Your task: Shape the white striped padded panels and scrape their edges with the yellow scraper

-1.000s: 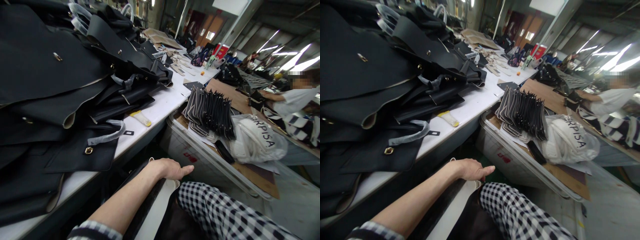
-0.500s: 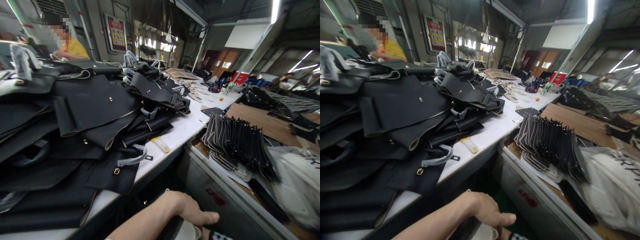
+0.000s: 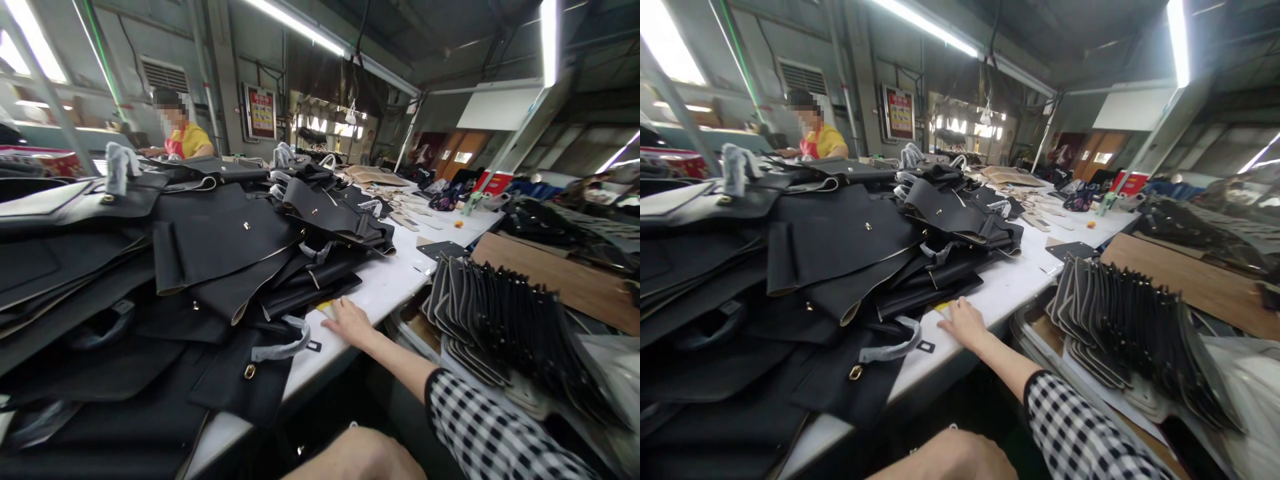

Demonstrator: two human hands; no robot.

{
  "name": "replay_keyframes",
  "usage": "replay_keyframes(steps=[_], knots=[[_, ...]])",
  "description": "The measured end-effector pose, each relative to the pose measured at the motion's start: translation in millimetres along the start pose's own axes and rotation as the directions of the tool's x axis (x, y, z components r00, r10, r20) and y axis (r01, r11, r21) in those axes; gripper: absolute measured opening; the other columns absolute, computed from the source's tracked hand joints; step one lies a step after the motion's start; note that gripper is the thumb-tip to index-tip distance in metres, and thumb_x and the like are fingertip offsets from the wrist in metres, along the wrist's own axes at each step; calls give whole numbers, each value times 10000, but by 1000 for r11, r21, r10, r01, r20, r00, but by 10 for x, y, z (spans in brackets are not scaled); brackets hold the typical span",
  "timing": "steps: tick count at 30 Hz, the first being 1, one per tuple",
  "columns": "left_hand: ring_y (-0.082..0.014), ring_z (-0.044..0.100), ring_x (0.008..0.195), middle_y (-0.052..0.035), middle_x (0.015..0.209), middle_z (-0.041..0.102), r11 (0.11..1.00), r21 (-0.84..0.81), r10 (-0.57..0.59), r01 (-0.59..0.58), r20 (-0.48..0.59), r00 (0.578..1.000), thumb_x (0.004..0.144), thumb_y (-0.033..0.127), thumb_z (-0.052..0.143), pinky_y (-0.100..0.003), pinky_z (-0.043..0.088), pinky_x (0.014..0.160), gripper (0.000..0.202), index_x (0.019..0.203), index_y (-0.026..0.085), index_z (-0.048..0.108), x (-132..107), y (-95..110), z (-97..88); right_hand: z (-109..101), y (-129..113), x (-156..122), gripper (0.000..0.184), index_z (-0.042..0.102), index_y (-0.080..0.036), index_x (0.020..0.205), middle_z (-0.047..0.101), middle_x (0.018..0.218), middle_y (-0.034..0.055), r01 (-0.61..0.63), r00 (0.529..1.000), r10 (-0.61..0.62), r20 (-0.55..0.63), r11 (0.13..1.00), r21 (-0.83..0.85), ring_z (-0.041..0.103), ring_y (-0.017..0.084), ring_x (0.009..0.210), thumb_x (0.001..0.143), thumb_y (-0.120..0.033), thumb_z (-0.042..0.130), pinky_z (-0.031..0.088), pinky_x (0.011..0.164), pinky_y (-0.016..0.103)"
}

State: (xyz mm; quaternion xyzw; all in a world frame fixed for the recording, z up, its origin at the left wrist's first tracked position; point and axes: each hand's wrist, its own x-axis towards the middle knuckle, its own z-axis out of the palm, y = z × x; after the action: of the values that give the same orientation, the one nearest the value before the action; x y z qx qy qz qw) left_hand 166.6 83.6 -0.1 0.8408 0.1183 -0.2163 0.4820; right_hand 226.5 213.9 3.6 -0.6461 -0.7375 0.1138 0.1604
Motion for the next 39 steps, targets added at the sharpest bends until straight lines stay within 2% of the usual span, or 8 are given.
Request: replay_keyframes(steps=[3, 7, 10, 16, 20, 26, 29, 39], knots=[[-235, 655, 1025, -82, 1131, 685, 1000, 13, 10, -11, 97, 995, 869, 585, 608, -427, 531, 915, 430, 1115, 237, 667, 3, 18, -48, -22, -99, 76, 221, 624, -156, 1055, 601, 1172, 171, 23, 993, -15, 117, 998, -61, 595, 298, 1019, 855, -246, 598, 457, 909, 455], [-340, 677, 999, -53, 938, 747, 1000, 25, 2, -10, 298, 955, 564, 707, 778, -425, 550, 858, 570, 867, 227, 733, -123, 126, -118, -375, 86, -267, 356, 633, -155, 1103, 625, 1164, 154, -26, 974, 26, 227, 1000, -3, 590, 315, 1067, 754, -96, 594, 419, 963, 471], [-317, 626, 1132, -83, 1226, 685, 999, 48, -40, 27, 313, 949, 566, 746, 743, -414, 483, 985, 840, 1199, 202, 649, -363, 223, -222, -782, 351, -767, 471, 618, -176, 1166, 654, 1149, 117, -154, 952, 115, 283, 981, 120, 599, 291, 1081, 716, -58, 545, 437, 954, 413], [-288, 560, 1233, -115, 1333, 625, 998, 47, 12, -33, 383, 924, 597, 535, 825, -337, 409, 1060, 1001, 1421, 102, 456, -699, 281, -363, -1308, 556, -2084, 301, 673, -114, 936, 695, 688, 79, -517, 783, 238, 574, 762, 389, 602, 181, 465, 781, -356, 582, 466, 433, 268], [-283, 551, 1242, -130, 1368, 594, 999, 33, -13, 0, 400, 917, 588, 452, 848, -335, 403, 1062, 1062, 1463, 75, 378, -780, 219, -355, -1240, 295, -2654, 342, 695, -119, 908, 666, 606, 57, -693, 613, 107, 783, 550, 467, 551, 132, 395, 799, -440, 648, 388, 363, 201], [-314, 582, 1205, -155, 1357, 595, 1000, 1, -6, 6, 416, 909, 574, 424, 850, -373, 451, 1027, 1013, 1428, 70, 434, -822, 80, -319, -859, -60, -2689, 252, 639, -143, 874, 637, 622, 3, -687, 470, -54, 881, 604, 404, 542, 91, 397, 860, -392, 603, 426, 364, 156], [-326, 534, 1270, -190, 1417, 532, 999, 2, -46, 50, 418, 907, 575, 402, 843, -378, 430, 1061, 1159, 1512, 46, 261, -835, 50, -300, -738, -136, -2652, 334, 604, -148, 836, 600, 580, -10, -668, 485, -44, 874, 626, 402, 519, 82, 375, 901, -470, 546, 393, 329, 137], [-324, 482, 1322, -213, 1486, 444, 1000, 2, -28, 30, 413, 910, 644, 285, 801, -379, 402, 1090, 1081, 1516, 19, 221, -916, 42, -279, -665, -216, -2665, 393, 588, -159, 807, 565, 553, -20, -639, 539, 11, 842, 657, 401, 510, 84, 369, 913, -525, 496, 373, 313, 136]])
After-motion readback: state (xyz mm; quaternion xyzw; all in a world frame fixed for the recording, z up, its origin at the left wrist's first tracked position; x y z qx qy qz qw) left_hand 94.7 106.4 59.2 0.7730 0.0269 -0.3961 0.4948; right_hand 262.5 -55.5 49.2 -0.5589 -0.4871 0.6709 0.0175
